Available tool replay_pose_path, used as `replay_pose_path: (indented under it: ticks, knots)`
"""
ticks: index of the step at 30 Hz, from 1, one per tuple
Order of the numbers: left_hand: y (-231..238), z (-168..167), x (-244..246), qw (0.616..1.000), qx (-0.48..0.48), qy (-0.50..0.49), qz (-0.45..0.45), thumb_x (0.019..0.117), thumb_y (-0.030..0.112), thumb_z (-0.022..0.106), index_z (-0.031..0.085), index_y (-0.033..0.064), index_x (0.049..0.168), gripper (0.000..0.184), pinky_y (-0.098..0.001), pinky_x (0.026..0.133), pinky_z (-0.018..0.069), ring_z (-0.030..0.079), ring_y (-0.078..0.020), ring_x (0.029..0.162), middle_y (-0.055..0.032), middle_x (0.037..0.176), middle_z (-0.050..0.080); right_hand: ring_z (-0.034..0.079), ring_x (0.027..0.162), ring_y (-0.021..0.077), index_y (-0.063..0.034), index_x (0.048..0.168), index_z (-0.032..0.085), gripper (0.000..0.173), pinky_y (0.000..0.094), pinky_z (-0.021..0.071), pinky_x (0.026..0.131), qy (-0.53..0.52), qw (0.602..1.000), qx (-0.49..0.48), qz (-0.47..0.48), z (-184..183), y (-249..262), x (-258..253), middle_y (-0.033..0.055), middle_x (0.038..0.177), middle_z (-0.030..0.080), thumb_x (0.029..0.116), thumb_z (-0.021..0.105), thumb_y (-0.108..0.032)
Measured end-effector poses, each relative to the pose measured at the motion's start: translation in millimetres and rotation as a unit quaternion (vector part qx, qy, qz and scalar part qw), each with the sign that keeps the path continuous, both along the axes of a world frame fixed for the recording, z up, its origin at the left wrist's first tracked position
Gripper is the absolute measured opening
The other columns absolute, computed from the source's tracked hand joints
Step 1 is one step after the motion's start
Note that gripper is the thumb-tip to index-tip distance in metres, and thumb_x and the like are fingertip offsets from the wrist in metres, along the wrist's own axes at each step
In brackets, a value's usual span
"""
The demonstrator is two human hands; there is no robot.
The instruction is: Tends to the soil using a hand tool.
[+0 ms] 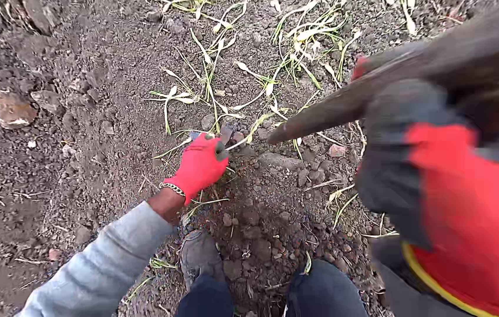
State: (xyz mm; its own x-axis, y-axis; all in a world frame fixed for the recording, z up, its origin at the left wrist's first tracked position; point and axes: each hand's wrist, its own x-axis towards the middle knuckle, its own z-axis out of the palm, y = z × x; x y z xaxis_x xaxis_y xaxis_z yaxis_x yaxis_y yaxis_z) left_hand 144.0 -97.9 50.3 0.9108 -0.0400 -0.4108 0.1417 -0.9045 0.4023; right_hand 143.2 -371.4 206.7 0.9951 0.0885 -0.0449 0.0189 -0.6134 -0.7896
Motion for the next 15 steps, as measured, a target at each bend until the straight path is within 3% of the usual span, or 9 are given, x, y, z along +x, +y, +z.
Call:
replay_pose_path:
  ticks: [1, 3, 5, 7, 9, 12, 13, 15]
  knots:
    - [9.4, 10.4, -2.7, 0.998, -0.033, -0.018, 0.049, 0.0978, 0.024, 0.065, 0.073, 0.0049, 0.101, 0.021, -0.0599, 0.089, 0.0533, 0.066, -0.0345, 0.102, -0.0182, 0.106, 0.067, 0.065, 0.058, 0.0144, -0.0151, 0.109, 0.065, 0.023, 0.0377, 0.0564, 0.047, 0.064, 0.998, -0.004, 0.025, -49.9, 23.3, -9.5, -0.0003, 0.078, 0.067, 0.0979, 0.069, -0.035]
    - [20.1, 23.4, -7.1, 0.987, -0.092, -0.042, 0.127, 0.0990, 0.024, 0.062, 0.073, 0.0088, 0.106, 0.020, -0.0505, 0.082, 0.0548, 0.067, -0.0234, 0.091, -0.0098, 0.097, 0.070, 0.064, 0.064, 0.0285, -0.0131, 0.107, 0.066, 0.025, 0.0532, 0.0519, 0.053, 0.198, 0.978, -0.027, 0.055, -154.7, 59.0, -48.4, 0.0103, 0.079, 0.066, 0.0950, 0.069, -0.035]
    - [12.8, 19.8, -15.6, 0.970, -0.164, -0.047, 0.175, 0.0998, 0.023, 0.062, 0.070, 0.0110, 0.108, 0.017, -0.0402, 0.070, 0.0570, 0.066, -0.0155, 0.076, -0.0045, 0.091, 0.069, 0.069, 0.081, 0.0354, -0.0112, 0.117, 0.066, 0.032, 0.0622, 0.0545, 0.067, 0.267, 0.960, -0.055, 0.067, -200.2, 66.6, -75.4, 0.0160, 0.092, 0.069, 0.0959, 0.066, -0.035]
    - [-5.6, 3.9, -34.9, 0.957, -0.229, -0.012, 0.179, 0.0991, 0.019, 0.063, 0.069, 0.0098, 0.105, 0.012, -0.0396, 0.062, 0.0579, 0.065, -0.0164, 0.070, -0.0052, 0.088, 0.068, 0.069, 0.082, 0.0306, -0.0108, 0.119, 0.067, 0.030, 0.0581, 0.0559, 0.070, 0.279, 0.958, -0.047, 0.045, -178.7, 51.6, -78.4, 0.0134, 0.093, 0.070, 0.0980, 0.065, -0.033]
    - [-21.2, -15.9, -59.1, 0.953, -0.257, 0.033, 0.154, 0.0969, 0.016, 0.067, 0.070, 0.0093, 0.103, 0.009, -0.0417, 0.065, 0.0575, 0.066, -0.0173, 0.073, -0.0054, 0.087, 0.069, 0.063, 0.062, 0.0210, -0.0123, 0.110, 0.069, 0.025, 0.0460, 0.0537, 0.055, 0.253, 0.968, -0.004, 0.004, -127.8, 26.0, -63.5, 0.0061, 0.077, 0.066, 0.0977, 0.067, -0.034]
    - [-17.5, -35.2, -98.4, 0.952, -0.248, 0.095, 0.155, 0.0955, 0.018, 0.070, 0.071, 0.0112, 0.103, 0.010, -0.0429, 0.071, 0.0576, 0.067, -0.0163, 0.078, -0.0036, 0.088, 0.070, 0.052, 0.042, 0.0106, -0.0220, 0.110, 0.070, 0.020, 0.0293, 0.0475, 0.036, 0.163, 0.976, 0.139, -0.030, -55.3, 0.2, -48.5, -0.0034, 0.063, 0.060, 0.0966, 0.068, -0.036]
    - [-11.5, -35.5, -99.0, 0.952, -0.244, 0.091, 0.160, 0.0961, 0.019, 0.070, 0.072, 0.0116, 0.104, 0.011, -0.0425, 0.072, 0.0583, 0.067, -0.0159, 0.079, -0.0029, 0.089, 0.070, 0.051, 0.041, 0.0097, -0.0220, 0.115, 0.069, 0.022, 0.0283, 0.0465, 0.034, 0.119, 0.978, 0.167, -0.027, -45.5, -0.9, -39.4, -0.0041, 0.064, 0.060, 0.0977, 0.068, -0.036]
    - [-1.7, -23.0, -90.6, 0.955, -0.236, 0.052, 0.173, 0.0977, 0.021, 0.070, 0.072, 0.0115, 0.106, 0.013, -0.0407, 0.071, 0.0589, 0.068, -0.0148, 0.078, -0.0021, 0.091, 0.071, 0.056, 0.048, 0.0085, -0.0206, 0.115, 0.066, 0.022, 0.0298, 0.0484, 0.038, 0.079, 0.989, 0.121, -0.003, -53.0, 8.9, -27.8, -0.0049, 0.070, 0.062, 0.0986, 0.066, -0.036]
